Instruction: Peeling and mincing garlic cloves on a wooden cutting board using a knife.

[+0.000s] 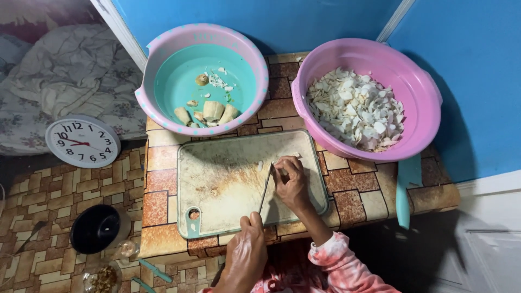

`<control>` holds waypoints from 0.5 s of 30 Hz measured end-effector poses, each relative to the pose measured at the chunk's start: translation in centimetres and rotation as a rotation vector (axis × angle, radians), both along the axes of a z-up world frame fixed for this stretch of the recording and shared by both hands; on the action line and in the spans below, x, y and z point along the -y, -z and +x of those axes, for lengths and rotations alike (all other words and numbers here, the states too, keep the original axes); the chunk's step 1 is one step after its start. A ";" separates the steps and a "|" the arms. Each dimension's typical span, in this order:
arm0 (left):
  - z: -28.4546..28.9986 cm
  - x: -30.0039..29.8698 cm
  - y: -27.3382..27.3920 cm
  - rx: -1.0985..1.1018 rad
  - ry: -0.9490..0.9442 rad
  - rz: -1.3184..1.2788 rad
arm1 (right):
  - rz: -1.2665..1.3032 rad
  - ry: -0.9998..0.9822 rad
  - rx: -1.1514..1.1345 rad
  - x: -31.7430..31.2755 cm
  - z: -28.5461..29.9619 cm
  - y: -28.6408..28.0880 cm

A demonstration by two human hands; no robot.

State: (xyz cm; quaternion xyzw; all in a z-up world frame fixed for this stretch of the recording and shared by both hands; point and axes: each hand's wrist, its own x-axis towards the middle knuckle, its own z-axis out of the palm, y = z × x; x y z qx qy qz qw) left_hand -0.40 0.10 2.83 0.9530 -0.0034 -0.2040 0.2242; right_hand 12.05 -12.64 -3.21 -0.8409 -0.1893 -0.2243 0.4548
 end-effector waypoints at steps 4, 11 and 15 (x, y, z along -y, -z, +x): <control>1.5 -0.2 3.1 0.005 -0.003 -0.014 | 0.005 -0.029 0.064 -0.1 -0.1 -1.6; 2.3 -0.8 2.7 0.033 -0.028 -0.109 | -0.037 0.024 0.039 0.0 0.3 -0.4; 0.5 -0.4 1.0 -0.004 -0.070 -0.144 | -0.007 0.022 0.042 0.0 0.2 0.0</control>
